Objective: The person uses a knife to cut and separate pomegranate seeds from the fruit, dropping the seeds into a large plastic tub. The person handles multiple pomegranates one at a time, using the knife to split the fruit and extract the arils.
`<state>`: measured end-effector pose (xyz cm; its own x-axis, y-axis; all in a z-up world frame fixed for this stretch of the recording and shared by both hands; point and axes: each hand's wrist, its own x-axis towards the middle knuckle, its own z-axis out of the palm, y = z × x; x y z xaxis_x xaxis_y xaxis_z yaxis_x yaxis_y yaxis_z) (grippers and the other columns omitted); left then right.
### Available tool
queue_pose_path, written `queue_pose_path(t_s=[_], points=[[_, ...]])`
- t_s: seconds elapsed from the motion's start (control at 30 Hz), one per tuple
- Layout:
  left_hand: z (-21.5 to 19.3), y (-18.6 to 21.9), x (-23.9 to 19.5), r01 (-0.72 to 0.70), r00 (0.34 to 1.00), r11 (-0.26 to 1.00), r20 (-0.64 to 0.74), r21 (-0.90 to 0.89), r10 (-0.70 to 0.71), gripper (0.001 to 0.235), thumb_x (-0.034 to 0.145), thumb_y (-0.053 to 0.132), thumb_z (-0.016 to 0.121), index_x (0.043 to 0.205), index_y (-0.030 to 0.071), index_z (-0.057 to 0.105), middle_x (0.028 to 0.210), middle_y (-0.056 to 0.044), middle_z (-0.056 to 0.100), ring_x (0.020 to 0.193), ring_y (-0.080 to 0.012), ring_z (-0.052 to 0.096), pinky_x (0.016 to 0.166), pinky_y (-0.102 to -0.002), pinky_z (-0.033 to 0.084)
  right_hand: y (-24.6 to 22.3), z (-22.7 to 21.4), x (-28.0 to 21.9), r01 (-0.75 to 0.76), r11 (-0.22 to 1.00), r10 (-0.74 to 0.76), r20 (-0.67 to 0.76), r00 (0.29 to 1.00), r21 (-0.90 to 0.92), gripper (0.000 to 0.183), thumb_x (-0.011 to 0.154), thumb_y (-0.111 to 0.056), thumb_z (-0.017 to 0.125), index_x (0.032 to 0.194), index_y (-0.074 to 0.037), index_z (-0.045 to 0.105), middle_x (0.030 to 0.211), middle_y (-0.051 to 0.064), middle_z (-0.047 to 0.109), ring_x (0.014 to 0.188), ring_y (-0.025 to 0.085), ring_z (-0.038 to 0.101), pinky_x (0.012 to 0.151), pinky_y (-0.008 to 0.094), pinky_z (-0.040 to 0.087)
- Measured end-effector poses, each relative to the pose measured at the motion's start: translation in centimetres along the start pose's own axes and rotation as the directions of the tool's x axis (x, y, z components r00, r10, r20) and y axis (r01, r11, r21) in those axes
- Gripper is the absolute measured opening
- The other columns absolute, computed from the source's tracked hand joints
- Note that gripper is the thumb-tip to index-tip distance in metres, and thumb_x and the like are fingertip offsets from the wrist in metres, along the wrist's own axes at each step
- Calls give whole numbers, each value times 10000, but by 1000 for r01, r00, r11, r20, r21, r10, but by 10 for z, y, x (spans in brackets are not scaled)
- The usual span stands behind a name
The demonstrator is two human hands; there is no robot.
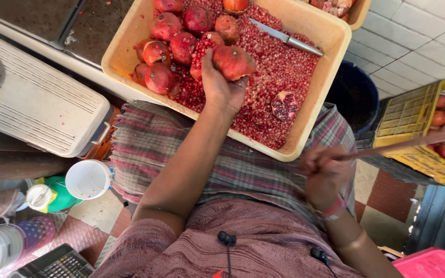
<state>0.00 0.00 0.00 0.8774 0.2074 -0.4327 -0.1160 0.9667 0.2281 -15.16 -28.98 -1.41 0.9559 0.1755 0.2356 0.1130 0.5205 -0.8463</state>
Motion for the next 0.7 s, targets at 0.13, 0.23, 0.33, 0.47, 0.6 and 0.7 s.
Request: queue_pose_path(t_s=[0.13, 0.23, 0.33, 0.47, 0.6, 0.7], points=[[11, 5, -12, -2, 1000, 999, 19, 42, 1, 363, 1008, 457, 477, 1138, 135, 583, 1032, -89, 701, 976, -269, 676, 897, -495, 532, -41, 40, 40, -16, 328, 282, 82, 956, -945, 334, 1099, -353, 517, 895, -93, 566, 656, 39, 524, 545, 158, 513, 513, 336, 402], [4, 9, -7, -7, 999, 1000, 50, 6, 7, 418, 1044, 484, 475, 1134, 100, 612, 1004, -71, 697, 965, -252, 662, 913, -454, 536, -73, 57, 33, -67, 681, 75, -21, 997, -729, 324, 1080, -329, 533, 863, -88, 523, 643, 56, 483, 537, 148, 467, 480, 334, 377], [11, 5, -11, -15, 1000, 999, 20, 29, 15, 436, 1021, 503, 473, 1120, 104, 617, 994, -69, 694, 950, -248, 656, 884, -472, 536, -60, 57, 38, 219, 829, -173, 136, 975, -514, 293, 1082, -343, 498, 911, -106, 484, 705, 67, 492, 593, 131, 470, 530, 305, 389], [13, 2, -19, 29, 998, 1000, 56, 3, -29, 415, 1007, 505, 499, 1116, 114, 585, 995, -90, 670, 954, -256, 656, 909, -492, 561, -57, 47, 40, 136, 333, 162, 199, 967, -933, 267, 1090, -290, 473, 980, -56, 543, 702, 100, 500, 607, 166, 475, 557, 324, 384], [8, 6, -14, 3, 1000, 999, 9, 38, -3, 457, 1025, 520, 535, 1147, 86, 606, 1014, -98, 682, 972, -260, 651, 929, -445, 548, -67, 40, 15, -71, 963, 56, -64, 996, -262, 297, 1156, -320, 533, 989, -76, 508, 732, 75, 491, 593, 97, 424, 540, 249, 356], [9, -5, -16, 65, 996, 998, 67, -14, -63, 469, 973, 543, 531, 1098, 97, 606, 985, -114, 702, 936, -270, 660, 872, -427, 535, -39, 38, 27, -125, 957, 125, -18, 992, -261, 291, 1098, -341, 558, 1039, -56, 544, 788, 65, 532, 682, 136, 475, 606, 300, 396]])
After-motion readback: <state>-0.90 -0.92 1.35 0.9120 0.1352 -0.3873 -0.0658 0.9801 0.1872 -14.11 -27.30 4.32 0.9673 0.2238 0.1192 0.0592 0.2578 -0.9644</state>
